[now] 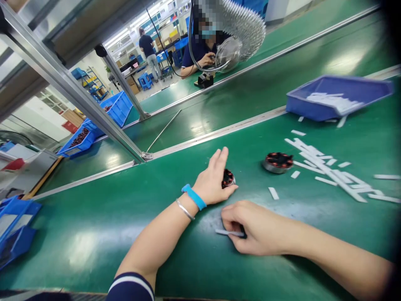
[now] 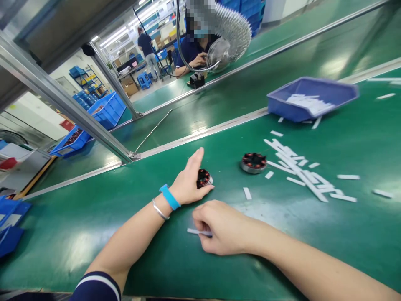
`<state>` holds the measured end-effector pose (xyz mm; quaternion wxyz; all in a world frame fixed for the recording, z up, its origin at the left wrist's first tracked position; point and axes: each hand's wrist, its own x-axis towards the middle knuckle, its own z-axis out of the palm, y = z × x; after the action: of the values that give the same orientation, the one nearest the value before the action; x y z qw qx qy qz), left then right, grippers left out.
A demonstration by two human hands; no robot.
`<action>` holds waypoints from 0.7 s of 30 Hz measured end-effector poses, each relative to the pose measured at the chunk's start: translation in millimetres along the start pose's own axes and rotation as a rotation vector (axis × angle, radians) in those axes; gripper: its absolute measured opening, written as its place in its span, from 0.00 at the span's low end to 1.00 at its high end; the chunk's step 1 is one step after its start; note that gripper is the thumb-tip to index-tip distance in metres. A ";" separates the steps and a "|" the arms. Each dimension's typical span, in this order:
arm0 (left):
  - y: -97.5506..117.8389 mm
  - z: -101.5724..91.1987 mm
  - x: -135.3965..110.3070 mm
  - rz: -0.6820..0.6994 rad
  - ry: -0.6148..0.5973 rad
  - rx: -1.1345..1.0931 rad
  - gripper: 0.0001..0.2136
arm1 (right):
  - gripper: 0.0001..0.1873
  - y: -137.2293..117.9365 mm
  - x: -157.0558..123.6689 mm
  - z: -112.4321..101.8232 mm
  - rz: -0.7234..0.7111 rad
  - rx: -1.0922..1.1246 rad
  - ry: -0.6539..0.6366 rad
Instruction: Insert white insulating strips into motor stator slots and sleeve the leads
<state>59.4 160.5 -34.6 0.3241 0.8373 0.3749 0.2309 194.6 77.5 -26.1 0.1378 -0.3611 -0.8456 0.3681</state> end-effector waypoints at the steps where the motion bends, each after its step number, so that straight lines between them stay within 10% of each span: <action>1: -3.4 -4.1 -10.7 -0.062 0.090 -0.133 0.49 | 0.07 0.5 -1.1 -4.4 0.007 0.051 0.038; 9: 3.2 -24.1 -77.0 -0.744 0.506 -0.988 0.36 | 0.17 1.9 2.9 -15.3 0.061 0.410 0.435; 15: 12.6 -8.6 -85.5 -0.705 0.456 -0.906 0.31 | 0.15 -2.0 11.9 7.2 0.028 0.381 0.529; 21: 8.9 -11.0 -95.8 -0.552 0.176 -1.300 0.23 | 0.19 4.9 13.2 7.9 0.127 0.540 0.492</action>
<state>-1.9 85.5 -34.5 0.7731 0.3272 0.3843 0.3841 183.9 85.0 -35.6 0.4041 -0.4410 -0.6355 0.4882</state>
